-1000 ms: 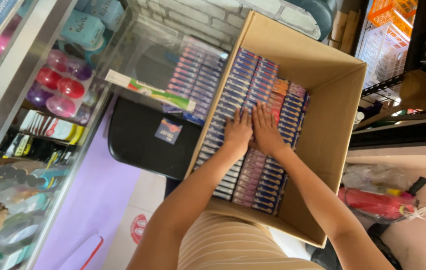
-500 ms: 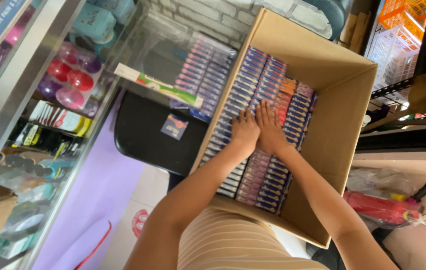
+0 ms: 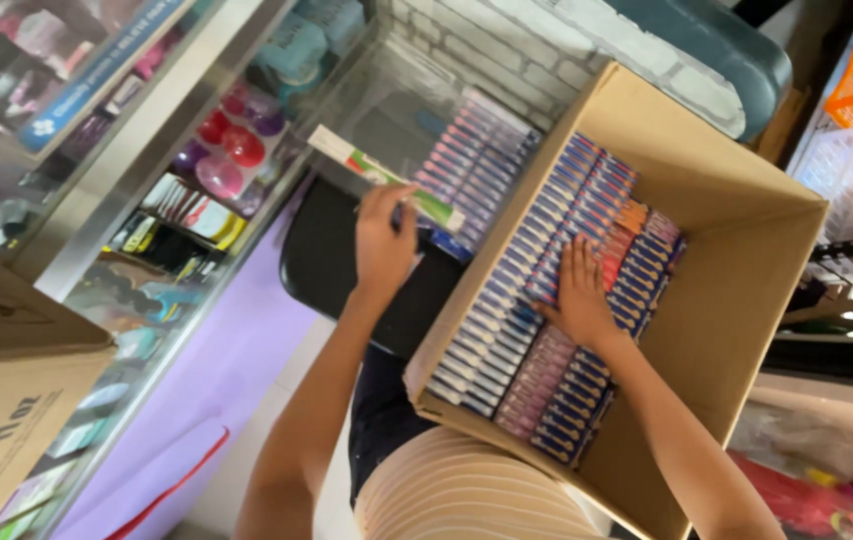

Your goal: Organizing small boxes of products into a larger cardboard box on a checkout counter.

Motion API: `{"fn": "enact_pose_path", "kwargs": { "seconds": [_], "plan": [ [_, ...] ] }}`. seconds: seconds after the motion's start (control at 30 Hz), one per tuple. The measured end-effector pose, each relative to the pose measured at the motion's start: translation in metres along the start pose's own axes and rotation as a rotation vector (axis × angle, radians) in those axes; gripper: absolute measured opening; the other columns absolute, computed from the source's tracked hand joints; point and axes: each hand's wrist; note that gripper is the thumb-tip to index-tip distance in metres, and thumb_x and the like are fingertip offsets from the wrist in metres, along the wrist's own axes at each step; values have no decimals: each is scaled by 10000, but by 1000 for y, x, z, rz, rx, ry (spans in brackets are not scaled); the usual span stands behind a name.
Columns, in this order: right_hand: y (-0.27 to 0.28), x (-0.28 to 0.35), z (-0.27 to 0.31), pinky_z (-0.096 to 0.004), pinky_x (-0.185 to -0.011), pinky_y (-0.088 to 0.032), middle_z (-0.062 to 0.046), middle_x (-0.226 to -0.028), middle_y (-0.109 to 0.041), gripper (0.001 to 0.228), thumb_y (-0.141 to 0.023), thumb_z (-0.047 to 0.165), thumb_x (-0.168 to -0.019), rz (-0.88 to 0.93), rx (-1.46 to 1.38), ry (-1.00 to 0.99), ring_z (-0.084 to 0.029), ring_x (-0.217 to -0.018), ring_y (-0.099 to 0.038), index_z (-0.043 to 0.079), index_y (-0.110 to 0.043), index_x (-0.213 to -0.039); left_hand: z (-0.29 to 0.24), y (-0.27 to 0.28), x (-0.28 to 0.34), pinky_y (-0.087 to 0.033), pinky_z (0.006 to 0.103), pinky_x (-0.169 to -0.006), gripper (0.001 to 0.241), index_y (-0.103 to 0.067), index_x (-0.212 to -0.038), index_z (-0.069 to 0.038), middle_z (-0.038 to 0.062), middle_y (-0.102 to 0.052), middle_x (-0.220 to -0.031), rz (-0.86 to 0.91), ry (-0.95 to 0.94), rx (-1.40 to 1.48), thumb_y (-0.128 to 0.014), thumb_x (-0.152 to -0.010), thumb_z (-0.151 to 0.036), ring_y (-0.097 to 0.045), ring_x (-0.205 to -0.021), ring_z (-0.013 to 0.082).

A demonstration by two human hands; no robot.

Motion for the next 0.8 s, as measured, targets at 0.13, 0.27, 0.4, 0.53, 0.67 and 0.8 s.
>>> {"fn": "enact_pose_path", "kwargs": {
  "seconds": [0.13, 0.27, 0.4, 0.53, 0.67, 0.8],
  "plan": [
    [-12, 0, -9, -604, -1246, -105, -349, -1667, -26, 1182, -719, 540, -824, -45, 0, 72, -498, -1563, -14, -143, -98, -1562, 95, -10, 57, -460, 467, -1074, 329, -654, -1229, -68, 160, -658, -1220, -33, 172, -214, -713, -914, -141, -591, -1195, 385],
    [-12, 1, -9, -597, -1242, -109, -346, -1668, -25, 1198, -719, 548, -806, -27, 0, 56, -502, -1560, -22, -136, -94, -1566, 103, -18, 86, -381, 537, -1093, 967, -422, -1454, -74, 180, -458, -1416, 172, 516, -396, -897, -673, -389, -415, -1320, 437],
    [-9, 1, -5, -593, -1238, -114, -343, -1667, -28, 1208, -718, 555, -804, -20, -16, 35, -504, -1560, -28, -129, -86, -1572, 117, -34, 102, -319, 585, -1117, 1266, -301, -1533, -57, 155, -262, -1586, 226, 646, -563, -965, -530, -452, -253, -1439, 430],
    [-13, -1, -10, -588, -1250, -108, -356, -1661, -25, 1199, -722, 539, -808, -47, -19, 55, -510, -1555, -26, -134, -85, -1568, 139, -45, 110, -338, 580, -1114, 1044, -413, -1398, -66, 165, -270, -1598, 148, 593, -625, -959, -587, -431, -272, -1439, 433],
    [-16, -1, -12, -583, -1247, -114, -351, -1663, -15, 1201, -730, 535, -805, -41, -3, 54, -513, -1554, -15, -135, -87, -1565, 156, -43, 121, -462, 516, -1007, 738, -512, -1260, -70, 196, -505, -1354, 100, 502, -481, -905, -663, -255, -504, -1231, 429],
    [-16, 1, -11, -578, -1255, -138, -339, -1675, -12, 1189, -737, 508, -801, -49, -17, 46, -497, -1562, -18, -125, -92, -1573, 166, -44, 137, -542, 429, -820, 504, -511, -1202, -66, 172, -659, -973, 37, 521, -156, -823, -807, -74, -666, -912, 358]
  ]
}}
Point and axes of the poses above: each hand's wrist, its own x-axis away from the middle knuckle, its own y-axis out of the back of the hand, z = x × y
